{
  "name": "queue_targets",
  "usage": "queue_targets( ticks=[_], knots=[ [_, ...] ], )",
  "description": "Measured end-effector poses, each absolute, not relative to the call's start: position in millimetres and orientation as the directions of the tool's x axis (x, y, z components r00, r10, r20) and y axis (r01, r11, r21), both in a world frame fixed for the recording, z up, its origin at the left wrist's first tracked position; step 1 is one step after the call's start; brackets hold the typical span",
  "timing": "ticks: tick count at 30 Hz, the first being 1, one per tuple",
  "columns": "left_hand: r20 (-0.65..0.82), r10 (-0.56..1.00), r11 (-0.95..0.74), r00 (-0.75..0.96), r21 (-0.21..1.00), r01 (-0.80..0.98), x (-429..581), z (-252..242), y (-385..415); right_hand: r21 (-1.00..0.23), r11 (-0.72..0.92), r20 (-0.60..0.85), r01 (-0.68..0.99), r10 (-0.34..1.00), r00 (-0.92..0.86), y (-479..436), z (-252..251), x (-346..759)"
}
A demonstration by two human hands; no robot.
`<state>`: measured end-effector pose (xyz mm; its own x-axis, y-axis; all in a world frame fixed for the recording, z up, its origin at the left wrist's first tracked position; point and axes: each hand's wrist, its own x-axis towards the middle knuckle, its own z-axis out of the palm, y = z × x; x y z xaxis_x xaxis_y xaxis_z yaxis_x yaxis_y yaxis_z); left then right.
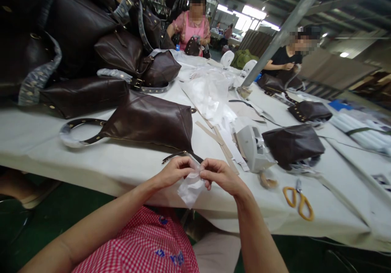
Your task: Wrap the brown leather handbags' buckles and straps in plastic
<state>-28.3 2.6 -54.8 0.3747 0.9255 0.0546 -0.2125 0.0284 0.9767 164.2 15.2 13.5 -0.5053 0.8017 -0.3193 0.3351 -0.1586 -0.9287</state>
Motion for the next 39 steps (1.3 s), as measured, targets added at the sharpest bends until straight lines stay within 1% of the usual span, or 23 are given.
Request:
queue_targets(
  ticks=[2,4,5,7,8,9,10,11,12,13,14,16,17,20,21,23,24,26,29,30,32,35,39],
  knots=[
    [0.019,0.943,0.045,0.331,0.982,-0.184,-34,-59,-2,-0.932,-0.124,-0.263,0.342,0.879,-0.397,28,9,180],
    [0.012,0.961,0.025,0.278,0.991,-0.129,-44,-61,-7,-0.919,-0.046,-0.130,0.392,0.973,-0.191,43,5,201],
    [0.002,0.967,0.024,0.253,0.995,-0.101,-51,-62,-10,-0.885,-0.002,-0.040,0.466,0.997,-0.072,49,4,212],
    [-0.040,0.975,0.055,0.219,0.996,-0.064,-65,-62,-16,-0.743,0.054,0.181,0.667,0.976,0.122,55,2,225],
    [-0.062,0.976,0.075,0.209,0.996,-0.054,-73,-62,-19,-0.669,0.062,0.283,0.741,0.943,0.177,53,1,225],
    [-0.080,0.976,0.090,0.200,0.995,-0.043,-81,-61,-22,-0.634,0.070,0.347,0.770,0.916,0.203,48,0,221],
    [-0.095,0.977,0.102,0.192,0.994,-0.028,-88,-60,-25,-0.657,0.085,0.353,0.749,0.912,0.207,41,-2,211],
    [-0.107,0.977,0.110,0.185,0.994,-0.006,-95,-59,-28,-0.732,0.096,0.297,0.675,0.936,0.189,32,-5,198],
    [-0.113,0.977,0.110,0.181,0.994,0.024,-101,-57,-30,-0.831,0.080,0.185,0.550,0.973,0.138,22,-8,182],
    [-0.105,0.979,0.094,0.178,0.993,0.065,-107,-56,-30,-0.917,0.024,0.045,0.398,0.998,0.043,14,-13,165],
    [-0.075,0.981,0.054,0.177,0.991,0.121,-111,-54,-30,-0.965,-0.064,-0.081,0.254,0.995,-0.057,7,-19,147],
    [0.035,0.983,-0.086,0.180,0.955,0.284,-115,-53,-25,-0.967,-0.255,-0.256,0.027,0.954,-0.157,1,-33,115],
    [0.095,0.978,-0.162,0.188,0.910,0.381,-114,-54,-21,-0.947,-0.312,-0.299,-0.071,0.943,-0.146,3,-41,103],
    [0.177,0.952,-0.295,0.249,0.740,0.605,-100,-61,-5,-0.904,-0.321,-0.326,-0.281,0.945,-0.030,14,-62,82],
    [0.176,0.948,-0.308,0.265,0.712,0.631,-93,-65,0,-0.899,-0.306,-0.321,-0.314,0.947,-0.005,18,-67,78],
    [0.175,0.943,-0.320,0.282,0.705,0.632,-82,-70,7,-0.888,-0.296,-0.316,-0.351,0.949,-0.001,21,-74,74],
    [0.182,0.943,-0.322,0.280,0.721,0.614,-78,-72,9,-0.877,-0.309,-0.325,-0.368,0.945,-0.018,21,-76,73],
    [0.176,0.946,-0.297,0.273,0.806,0.511,-76,-73,10,-0.844,-0.355,-0.358,-0.402,0.931,-0.070,19,-78,72],
    [0.043,0.952,-0.120,0.302,0.964,0.239,-82,-71,6,-0.792,-0.423,-0.403,-0.440,0.904,-0.143,18,-77,74],
    [-0.013,0.948,-0.040,0.317,0.986,0.160,-84,-70,5,-0.776,-0.446,-0.408,-0.447,0.894,-0.183,19,-76,75],
    [-0.083,0.938,0.057,0.337,0.994,0.088,-87,-69,2,-0.745,-0.495,-0.413,-0.447,0.869,-0.274,22,-75,77],
    [-0.073,0.950,0.049,0.304,0.995,0.085,-89,-67,-3,-0.716,-0.538,-0.422,-0.445,0.841,-0.338,26,-74,78],
    [0.008,0.985,-0.045,0.172,0.976,0.214,-96,-60,-13,-0.709,-0.504,-0.386,-0.494,0.863,-0.326,26,-76,78]
  ],
)
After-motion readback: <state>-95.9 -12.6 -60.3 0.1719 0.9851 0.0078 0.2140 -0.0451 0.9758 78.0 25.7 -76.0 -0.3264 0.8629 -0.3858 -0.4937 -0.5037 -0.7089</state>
